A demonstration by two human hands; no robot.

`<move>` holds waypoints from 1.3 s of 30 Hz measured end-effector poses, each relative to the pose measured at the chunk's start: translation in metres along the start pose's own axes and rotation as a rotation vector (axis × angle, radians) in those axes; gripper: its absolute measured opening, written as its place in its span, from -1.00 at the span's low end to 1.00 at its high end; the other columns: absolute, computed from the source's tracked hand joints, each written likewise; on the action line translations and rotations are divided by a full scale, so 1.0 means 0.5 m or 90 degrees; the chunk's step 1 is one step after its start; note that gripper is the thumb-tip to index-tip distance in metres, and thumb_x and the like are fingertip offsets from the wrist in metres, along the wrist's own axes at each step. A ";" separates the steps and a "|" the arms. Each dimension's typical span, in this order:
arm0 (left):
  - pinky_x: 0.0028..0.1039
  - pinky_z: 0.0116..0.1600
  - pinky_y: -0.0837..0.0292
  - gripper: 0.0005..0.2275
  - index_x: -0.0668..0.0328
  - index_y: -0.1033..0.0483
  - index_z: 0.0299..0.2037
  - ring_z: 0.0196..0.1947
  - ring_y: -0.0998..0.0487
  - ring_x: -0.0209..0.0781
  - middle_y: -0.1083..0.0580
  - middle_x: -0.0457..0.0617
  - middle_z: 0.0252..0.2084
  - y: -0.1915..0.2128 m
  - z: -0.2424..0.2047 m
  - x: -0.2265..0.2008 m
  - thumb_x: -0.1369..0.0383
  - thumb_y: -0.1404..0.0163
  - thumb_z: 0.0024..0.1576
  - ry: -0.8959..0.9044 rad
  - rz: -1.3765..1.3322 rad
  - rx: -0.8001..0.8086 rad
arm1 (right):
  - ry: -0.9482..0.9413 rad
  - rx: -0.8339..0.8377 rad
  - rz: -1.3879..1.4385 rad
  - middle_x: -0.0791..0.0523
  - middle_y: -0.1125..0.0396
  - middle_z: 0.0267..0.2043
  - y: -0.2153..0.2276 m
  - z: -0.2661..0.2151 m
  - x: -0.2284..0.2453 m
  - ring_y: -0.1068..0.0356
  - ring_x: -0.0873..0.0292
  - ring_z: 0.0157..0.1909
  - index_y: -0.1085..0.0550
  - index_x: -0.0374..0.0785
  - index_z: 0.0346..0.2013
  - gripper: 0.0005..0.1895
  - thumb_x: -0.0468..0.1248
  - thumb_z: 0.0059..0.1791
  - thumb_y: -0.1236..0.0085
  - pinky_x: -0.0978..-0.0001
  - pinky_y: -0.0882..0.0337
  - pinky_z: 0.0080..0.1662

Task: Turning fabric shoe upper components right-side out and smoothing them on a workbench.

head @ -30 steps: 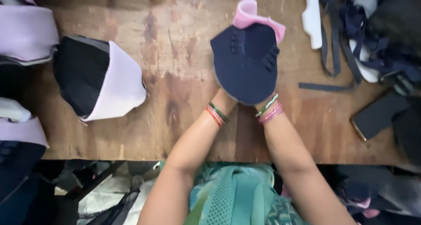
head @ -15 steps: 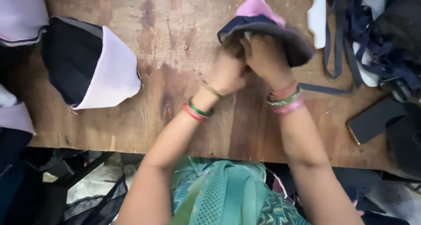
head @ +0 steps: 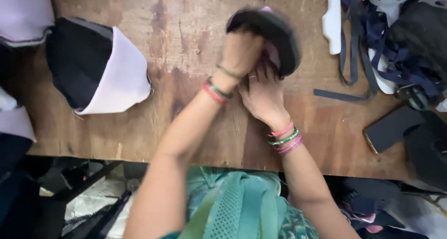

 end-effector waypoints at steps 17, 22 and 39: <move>-0.30 -0.18 -0.54 -0.90 0.15 -0.63 -0.20 -0.28 -0.65 0.03 -0.63 0.03 -0.34 0.123 -0.229 0.110 0.47 -0.04 0.18 0.249 -0.670 -0.179 | 0.044 -0.051 0.258 -0.03 -0.36 0.24 -0.005 0.001 0.003 -0.29 -0.13 0.31 -0.44 -0.22 0.21 -0.42 -0.08 -0.05 -0.31 -0.05 -0.27 0.31; -0.27 0.00 -0.47 -0.86 0.16 -0.52 -0.04 -0.11 -0.57 0.01 -0.55 0.05 -0.16 0.108 -0.205 0.069 0.43 0.02 0.24 0.212 -0.780 -0.152 | 0.016 -0.014 0.252 -0.03 -0.34 0.35 -0.012 -0.027 -0.019 -0.28 -0.12 0.41 -0.41 -0.21 0.33 -0.41 -0.21 0.00 -0.26 0.00 -0.25 0.41; -0.23 0.61 -0.06 -0.62 -0.05 -0.21 0.41 0.53 -0.19 -0.14 -0.25 -0.13 0.47 0.151 -0.159 0.012 0.15 0.25 0.42 -0.077 -0.023 0.256 | -0.013 0.075 0.177 -0.13 -0.41 0.13 0.085 -0.016 -0.013 -0.37 -0.24 0.11 -0.49 -0.29 0.13 -0.62 -0.33 0.02 -0.19 -0.03 -0.38 0.10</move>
Point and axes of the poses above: each hand's wrist, its own z-axis towards the middle knuckle, its own y-axis out of the back of the hand, x = y × z, the point moved 1 cm from there along z, towards the middle knuckle
